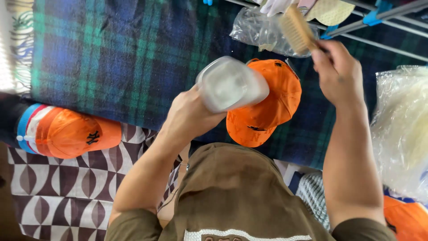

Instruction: Using a handheld steamer and a brush to refresh and shape a baseball cap.

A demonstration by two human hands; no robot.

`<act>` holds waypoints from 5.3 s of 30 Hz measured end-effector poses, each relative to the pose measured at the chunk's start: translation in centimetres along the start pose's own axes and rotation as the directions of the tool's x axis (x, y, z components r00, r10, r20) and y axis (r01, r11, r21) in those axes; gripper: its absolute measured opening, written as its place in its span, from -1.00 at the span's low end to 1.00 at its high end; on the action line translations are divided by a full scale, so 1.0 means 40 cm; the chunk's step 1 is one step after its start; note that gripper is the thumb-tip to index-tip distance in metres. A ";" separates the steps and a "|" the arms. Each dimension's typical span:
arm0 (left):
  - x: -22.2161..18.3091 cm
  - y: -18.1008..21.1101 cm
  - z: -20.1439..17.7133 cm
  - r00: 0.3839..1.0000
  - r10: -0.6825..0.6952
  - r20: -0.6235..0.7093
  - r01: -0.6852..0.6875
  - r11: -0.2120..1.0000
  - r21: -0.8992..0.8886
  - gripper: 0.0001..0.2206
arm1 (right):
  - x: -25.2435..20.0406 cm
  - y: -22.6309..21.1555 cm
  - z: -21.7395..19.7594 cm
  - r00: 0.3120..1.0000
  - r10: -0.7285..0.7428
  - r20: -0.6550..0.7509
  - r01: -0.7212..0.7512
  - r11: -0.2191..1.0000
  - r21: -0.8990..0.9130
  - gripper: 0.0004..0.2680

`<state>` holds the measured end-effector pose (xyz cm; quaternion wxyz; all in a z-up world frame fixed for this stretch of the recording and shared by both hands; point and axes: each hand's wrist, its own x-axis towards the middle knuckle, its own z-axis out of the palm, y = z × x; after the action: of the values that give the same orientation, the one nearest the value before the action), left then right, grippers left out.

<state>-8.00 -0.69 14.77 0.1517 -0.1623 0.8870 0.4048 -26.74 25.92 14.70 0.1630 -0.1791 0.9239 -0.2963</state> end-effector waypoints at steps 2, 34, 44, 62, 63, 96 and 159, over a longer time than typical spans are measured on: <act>0.052 0.056 -0.021 0.998 0.037 0.059 -0.043 0.994 0.102 -0.58 | -0.093 0.054 -0.005 0.992 0.119 -0.044 -0.116 0.991 0.061 -0.70; 0.102 -0.126 0.061 0.973 -0.066 -0.220 0.045 0.994 -0.098 -0.72 | -0.377 0.226 0.168 0.911 0.013 -0.413 0.141 0.930 0.339 -0.82; -0.001 -0.394 0.327 0.828 -0.534 0.171 0.495 0.555 -0.669 -0.79 | -0.192 -0.030 0.019 0.862 -0.475 0.177 0.500 0.741 -0.448 -0.80; -0.169 -0.257 0.158 0.868 -0.089 -0.489 -0.136 0.904 -0.406 0.22 | -0.044 0.116 0.028 0.987 0.154 -0.048 -0.142 0.972 0.185 -0.74; -0.164 -0.197 0.132 0.915 -0.147 -0.375 -0.041 0.892 -0.450 0.22 | -0.104 0.174 0.043 0.954 0.260 -0.149 -0.183 0.898 0.401 -0.80; -0.095 0.031 0.089 0.725 0.588 -0.359 -0.592 0.798 0.111 -0.83 | -0.261 0.227 0.259 0.856 -0.190 -0.480 0.341 0.906 0.249 -0.77; 0.591 0.675 0.524 0.775 -0.296 0.559 -0.501 0.252 0.828 -0.39 | -0.400 0.443 0.372 0.729 0.643 0.236 -0.461 0.206 0.863 -0.68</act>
<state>-37.50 28.21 10.25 0.4699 0.1712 0.8464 -0.1832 -10.70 38.97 -4.40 0.2437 0.3028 0.6374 -0.6653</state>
